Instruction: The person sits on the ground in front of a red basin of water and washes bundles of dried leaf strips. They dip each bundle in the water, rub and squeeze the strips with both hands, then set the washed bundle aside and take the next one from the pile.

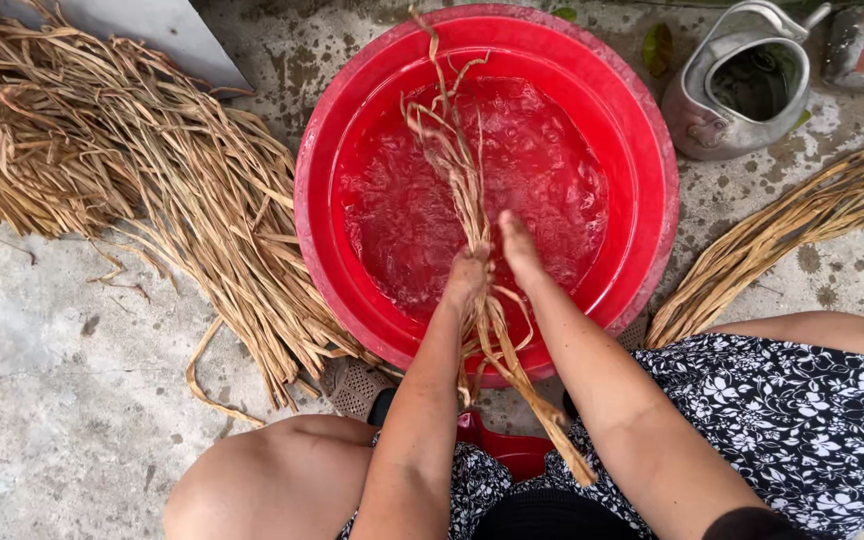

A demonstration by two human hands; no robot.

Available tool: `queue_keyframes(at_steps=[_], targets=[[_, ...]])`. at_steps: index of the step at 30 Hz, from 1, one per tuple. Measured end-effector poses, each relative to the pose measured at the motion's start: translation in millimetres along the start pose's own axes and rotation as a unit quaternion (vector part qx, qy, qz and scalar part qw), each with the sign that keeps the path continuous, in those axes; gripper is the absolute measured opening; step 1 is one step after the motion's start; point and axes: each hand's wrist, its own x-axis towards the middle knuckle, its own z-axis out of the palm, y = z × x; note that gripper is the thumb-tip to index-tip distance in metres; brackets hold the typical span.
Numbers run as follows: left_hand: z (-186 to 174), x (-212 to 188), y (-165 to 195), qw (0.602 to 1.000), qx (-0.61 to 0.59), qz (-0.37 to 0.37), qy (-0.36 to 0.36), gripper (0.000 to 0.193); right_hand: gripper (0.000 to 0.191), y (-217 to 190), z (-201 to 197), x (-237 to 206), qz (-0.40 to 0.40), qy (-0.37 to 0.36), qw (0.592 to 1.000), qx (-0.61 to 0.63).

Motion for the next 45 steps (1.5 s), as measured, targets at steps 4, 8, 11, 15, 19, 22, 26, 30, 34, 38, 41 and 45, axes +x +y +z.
queue_keyframes(at_steps=[4, 8, 11, 15, 19, 22, 26, 30, 34, 38, 41, 45], targets=[[6.8, -13.7, -2.9, 0.997, 0.063, -0.023, -0.045, 0.053, 0.054, -7.1, -4.9, 3.0, -0.007, -0.035, 0.995, 0.092], [16.1, -34.6, 6.8, 0.927, 0.334, 0.159, -0.059, 0.056, 0.032, -10.4, -16.8, 8.8, 0.104, -0.046, 0.989, 0.094], [15.1, -71.5, 16.6, 0.883, 0.401, 0.238, -0.055, 0.050, 0.019, -6.1, -35.3, 26.2, 0.099, -0.129, 0.947, 0.278], [-11.3, -138.1, 39.0, 0.849, 0.476, 0.219, -0.063, 0.052, 0.026, 3.0, -61.0, 56.9, 0.086, -0.004, 0.933, 0.350], [-51.4, -186.1, 68.8, 0.799, 0.550, 0.241, -0.006, 0.050, 0.034, -12.5, -66.9, 77.0, 0.035, -0.020, 0.869, 0.494], [-88.4, -204.9, 87.8, 0.836, 0.430, 0.337, 0.045, 0.034, 0.038, -32.7, -64.6, 71.0, -0.070, -0.009, 0.830, 0.553], [-127.2, -201.4, 117.7, 0.930, 0.249, 0.271, 0.020, 0.039, 0.079, -76.5, -35.2, 11.6, -0.069, -0.112, 0.832, 0.539], [-133.5, -178.4, 133.6, 0.940, 0.254, 0.219, 0.054, 0.037, 0.067, -101.4, 19.4, -51.5, -0.132, -0.281, 0.828, 0.467], [-91.8, -145.4, 121.5, 0.889, 0.391, 0.223, 0.086, 0.051, 0.036, -101.4, 47.5, -54.9, -0.122, -0.269, 0.859, 0.418], [-56.5, -145.6, 103.8, 0.800, 0.553, 0.222, 0.065, 0.055, 0.019, -88.8, 24.3, -15.7, -0.054, -0.187, 0.895, 0.402], [-49.2, -178.9, 107.6, 0.801, 0.527, 0.281, 0.037, 0.052, 0.021, -76.0, -3.7, 13.1, -0.027, -0.115, 0.902, 0.416], [-60.9, -238.1, 136.3, 0.792, 0.545, 0.277, 0.007, 0.057, 0.025, -64.4, -52.6, 48.3, -0.034, -0.005, 0.874, 0.484]])
